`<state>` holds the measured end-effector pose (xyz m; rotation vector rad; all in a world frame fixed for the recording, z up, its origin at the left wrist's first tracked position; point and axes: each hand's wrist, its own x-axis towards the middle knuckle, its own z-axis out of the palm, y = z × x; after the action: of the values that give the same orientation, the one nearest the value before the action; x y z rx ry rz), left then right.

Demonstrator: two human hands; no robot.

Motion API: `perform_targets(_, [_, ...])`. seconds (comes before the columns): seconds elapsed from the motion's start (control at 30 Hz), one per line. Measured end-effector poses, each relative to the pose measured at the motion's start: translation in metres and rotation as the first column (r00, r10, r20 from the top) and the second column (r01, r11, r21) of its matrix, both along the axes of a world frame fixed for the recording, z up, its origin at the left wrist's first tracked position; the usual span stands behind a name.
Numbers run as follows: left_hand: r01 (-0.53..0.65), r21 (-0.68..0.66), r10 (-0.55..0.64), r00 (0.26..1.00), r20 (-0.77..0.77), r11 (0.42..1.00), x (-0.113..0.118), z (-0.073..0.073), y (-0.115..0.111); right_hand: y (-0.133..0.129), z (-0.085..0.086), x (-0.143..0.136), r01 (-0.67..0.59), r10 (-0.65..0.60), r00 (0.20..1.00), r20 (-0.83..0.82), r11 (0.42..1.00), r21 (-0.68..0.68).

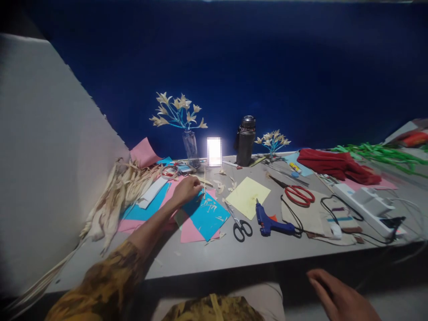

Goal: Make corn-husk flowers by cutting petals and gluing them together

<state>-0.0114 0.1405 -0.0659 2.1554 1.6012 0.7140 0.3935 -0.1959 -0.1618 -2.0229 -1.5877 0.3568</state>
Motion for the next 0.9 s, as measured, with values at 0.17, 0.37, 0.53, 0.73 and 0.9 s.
perform_targets(0.17, [-0.061, 0.062, 0.070, 0.986, -0.152, 0.996, 0.031, -0.017, 0.001, 0.014, 0.004, -0.029, -0.098, 0.098, 0.994, 0.041, 0.995, 0.018])
perform_targets(0.37, [-0.097, 0.085, 0.107, 0.987, -0.121, 0.992, 0.037, -0.023, 0.004, 0.015, 0.008, -0.032, -0.107, 0.106, 0.994, 0.032, 0.993, 0.047])
perform_targets(0.53, [-0.091, 0.043, 0.088, 0.994, 0.066, 0.995, 0.023, 0.000, 0.010, 0.041, 0.047, -0.069, -0.170, 0.175, 0.982, -0.072, 0.983, 0.076])
perform_targets(0.73, [0.242, -0.330, 0.022, 0.777, 0.630, 0.912, 0.011, 0.031, -0.019, 0.120, 0.104, -0.153, -0.297, 0.326, 0.830, -0.453, 0.945, 0.135])
perform_targets(0.9, [0.426, -0.463, 0.083, 0.660, 0.747, 0.777, 0.014, 0.036, -0.056, 0.180, 0.104, -0.207, -0.258, 0.324, 0.649, -0.688, 0.945, 0.202])
